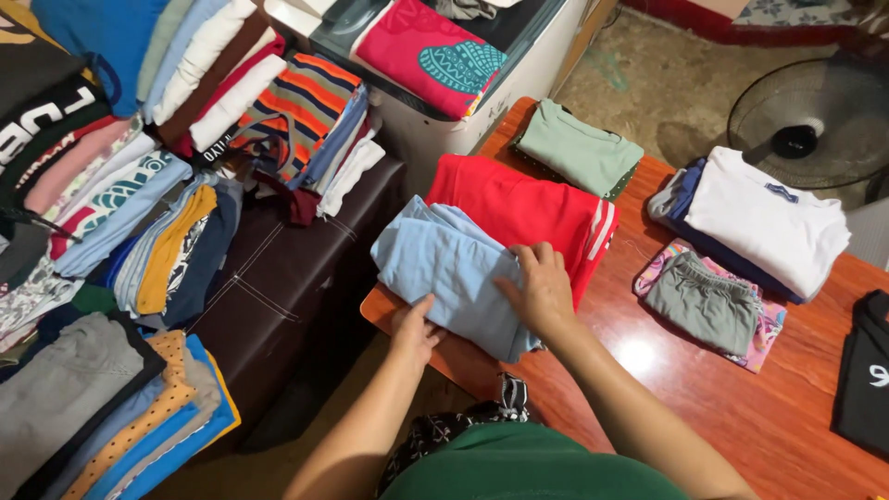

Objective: The person folds various clothing items on a wooden table and places them into drawers. They handle shirts, shorts, and other garments, folding them neatly and organizing them into a white drawer unit with teddy bear stickers.

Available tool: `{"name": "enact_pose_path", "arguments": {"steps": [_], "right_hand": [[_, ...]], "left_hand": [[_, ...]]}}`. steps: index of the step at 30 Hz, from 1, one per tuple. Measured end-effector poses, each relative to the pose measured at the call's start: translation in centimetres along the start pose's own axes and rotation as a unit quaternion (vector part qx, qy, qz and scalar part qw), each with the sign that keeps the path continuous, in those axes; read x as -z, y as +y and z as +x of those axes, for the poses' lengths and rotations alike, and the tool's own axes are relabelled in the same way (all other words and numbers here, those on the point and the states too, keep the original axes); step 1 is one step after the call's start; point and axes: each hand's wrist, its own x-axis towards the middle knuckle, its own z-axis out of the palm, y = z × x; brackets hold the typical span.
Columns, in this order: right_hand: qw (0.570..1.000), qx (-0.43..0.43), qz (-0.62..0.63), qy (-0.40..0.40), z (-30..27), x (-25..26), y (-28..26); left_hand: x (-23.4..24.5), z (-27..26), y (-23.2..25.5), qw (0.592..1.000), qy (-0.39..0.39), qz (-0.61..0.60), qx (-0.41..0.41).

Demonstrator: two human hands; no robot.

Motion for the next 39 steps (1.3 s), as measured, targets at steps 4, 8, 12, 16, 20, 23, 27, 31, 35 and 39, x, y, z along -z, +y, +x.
{"name": "enact_pose_path", "arguments": {"steps": [4,8,12,16,20,23,27,31,35,39], "right_hand": [[0.998,0.002,0.06,0.031,0.3,0.1,0.6],[0.99,-0.031,0.13,0.046,-0.5,2.4,0.6],[0.893,-0.037,0.436,-0.104,-1.2,5.8,-0.3],[0.651,-0.018,0.751,-0.109,-2.2,8.4,-0.2],[0.687,-0.072,0.704,0.162,-2.8,10.9,3.5],[0.744,-0.13,0.574,0.315,-4.2,11.3,6.9],[0.799,-0.241,0.537,0.121,-7.4,10.9,10.0],[0.752,-0.324,0.575,-0.011,-9.1,10.8,12.2],[0.695,-0.392,0.602,0.029,-9.5,12.2,14.2],[0.647,-0.366,0.666,0.065,-10.0,14.2,15.7]], "left_hand": [[-1.4,-3.5,1.5,0.988,-0.033,-0.066,-0.139],[-4.3,-9.1,4.1,0.925,-0.143,0.02,-0.351],[-9.9,-15.4,6.4,0.836,-0.159,0.253,-0.46],[-15.0,-21.4,6.1,0.515,-0.257,0.4,-0.713],[-17.0,-24.1,4.6,0.3,-0.281,0.563,-0.717],[-17.3,-23.4,2.7,0.278,-0.326,0.569,-0.702],[-17.1,-22.1,-0.1,0.258,-0.351,0.591,-0.679],[-17.5,-21.6,-1.7,0.234,-0.381,0.631,-0.634],[-17.1,-20.7,0.0,0.37,-0.444,0.468,-0.668],[-14.4,-16.3,-0.1,0.586,-0.273,0.416,-0.64]]}}
